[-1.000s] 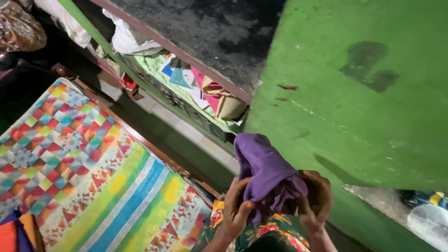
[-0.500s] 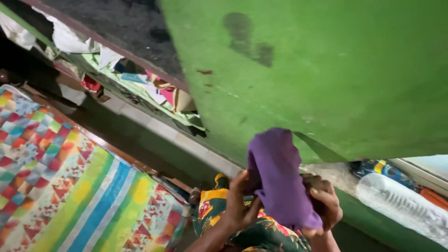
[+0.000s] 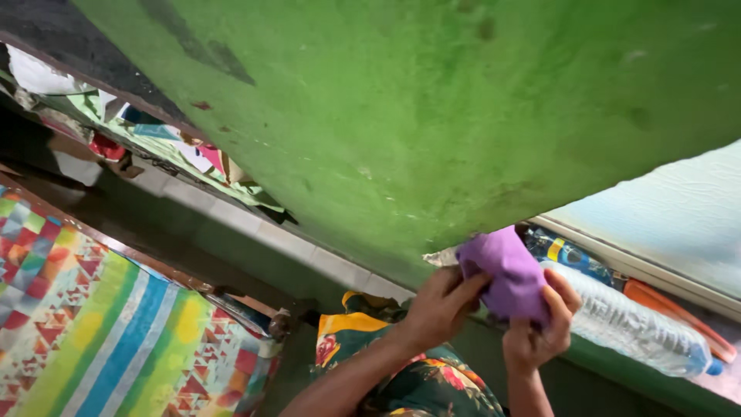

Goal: The person uses a purple cloth to wipe a dark countertop and then unfolds a large newspaper to cover the surface.

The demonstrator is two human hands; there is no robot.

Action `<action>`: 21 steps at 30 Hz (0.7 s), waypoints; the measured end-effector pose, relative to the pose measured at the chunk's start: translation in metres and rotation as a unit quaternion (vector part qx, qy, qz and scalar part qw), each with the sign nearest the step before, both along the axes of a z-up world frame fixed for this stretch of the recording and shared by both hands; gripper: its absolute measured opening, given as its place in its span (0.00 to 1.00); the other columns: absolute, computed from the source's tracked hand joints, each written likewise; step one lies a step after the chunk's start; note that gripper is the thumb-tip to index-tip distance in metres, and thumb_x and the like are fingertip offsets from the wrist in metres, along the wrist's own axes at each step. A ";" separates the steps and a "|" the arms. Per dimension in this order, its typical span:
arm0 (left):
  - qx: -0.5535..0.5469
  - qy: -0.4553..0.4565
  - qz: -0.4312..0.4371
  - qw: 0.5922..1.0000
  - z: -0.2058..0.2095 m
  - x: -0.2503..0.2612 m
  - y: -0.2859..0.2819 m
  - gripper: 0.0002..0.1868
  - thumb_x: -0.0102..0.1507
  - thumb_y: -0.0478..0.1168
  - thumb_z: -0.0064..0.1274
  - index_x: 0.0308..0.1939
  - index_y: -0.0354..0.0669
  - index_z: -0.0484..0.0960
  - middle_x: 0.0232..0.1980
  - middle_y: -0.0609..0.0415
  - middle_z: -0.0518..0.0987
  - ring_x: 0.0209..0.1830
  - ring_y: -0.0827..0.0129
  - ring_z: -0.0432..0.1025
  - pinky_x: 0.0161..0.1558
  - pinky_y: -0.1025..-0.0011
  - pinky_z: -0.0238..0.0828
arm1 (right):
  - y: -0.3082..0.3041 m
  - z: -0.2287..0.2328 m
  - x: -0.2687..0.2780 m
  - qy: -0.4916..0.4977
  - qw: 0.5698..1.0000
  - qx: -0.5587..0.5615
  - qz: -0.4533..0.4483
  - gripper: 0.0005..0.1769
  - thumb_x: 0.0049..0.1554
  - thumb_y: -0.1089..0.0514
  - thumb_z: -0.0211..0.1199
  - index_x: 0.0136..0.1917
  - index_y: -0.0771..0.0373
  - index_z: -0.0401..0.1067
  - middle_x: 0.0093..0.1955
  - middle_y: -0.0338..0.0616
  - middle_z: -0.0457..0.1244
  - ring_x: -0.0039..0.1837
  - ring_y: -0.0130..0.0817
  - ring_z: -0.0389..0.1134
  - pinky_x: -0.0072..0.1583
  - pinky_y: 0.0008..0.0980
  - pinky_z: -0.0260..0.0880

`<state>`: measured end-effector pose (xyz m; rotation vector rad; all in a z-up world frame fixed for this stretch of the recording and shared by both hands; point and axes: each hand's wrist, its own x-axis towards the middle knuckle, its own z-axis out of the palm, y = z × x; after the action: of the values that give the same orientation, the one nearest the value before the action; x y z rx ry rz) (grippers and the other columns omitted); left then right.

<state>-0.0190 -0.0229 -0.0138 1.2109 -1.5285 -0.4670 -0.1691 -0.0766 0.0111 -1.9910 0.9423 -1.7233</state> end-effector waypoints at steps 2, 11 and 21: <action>0.039 -0.075 0.088 0.993 -0.009 -0.011 -0.009 0.34 0.61 0.30 0.54 0.74 0.41 0.71 0.61 0.35 0.73 0.59 0.41 0.70 0.60 0.53 0.68 | -0.011 -0.004 0.001 0.068 0.996 0.046 -0.029 0.16 0.61 0.66 0.61 0.63 0.62 0.71 0.70 0.59 0.61 0.71 0.50 0.64 0.71 0.43 0.64; 0.150 -0.201 0.164 0.954 -0.092 -0.016 -0.044 0.32 0.61 0.31 0.50 0.71 0.27 0.66 0.72 0.35 0.66 0.70 0.39 0.63 0.69 0.53 0.63 | -0.081 -0.092 0.019 0.361 0.912 0.175 0.089 0.28 0.49 0.68 0.66 0.64 0.66 0.71 0.65 0.57 0.64 0.68 0.57 0.63 0.70 0.45 0.62; 0.120 -0.074 0.100 0.985 -0.016 0.012 0.010 0.21 0.68 0.37 0.53 0.65 0.38 0.77 0.66 0.40 0.77 0.57 0.49 0.76 0.51 0.58 0.76 | -0.019 -0.015 0.029 0.131 0.985 0.025 0.109 0.19 0.52 0.68 0.66 0.57 0.67 0.73 0.63 0.54 0.65 0.70 0.52 0.65 0.72 0.45 0.64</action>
<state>-0.0065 -0.0133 -0.0295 1.6003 -1.4847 -0.4452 -0.1398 -0.0960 -0.0042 -2.2310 0.8019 -1.3339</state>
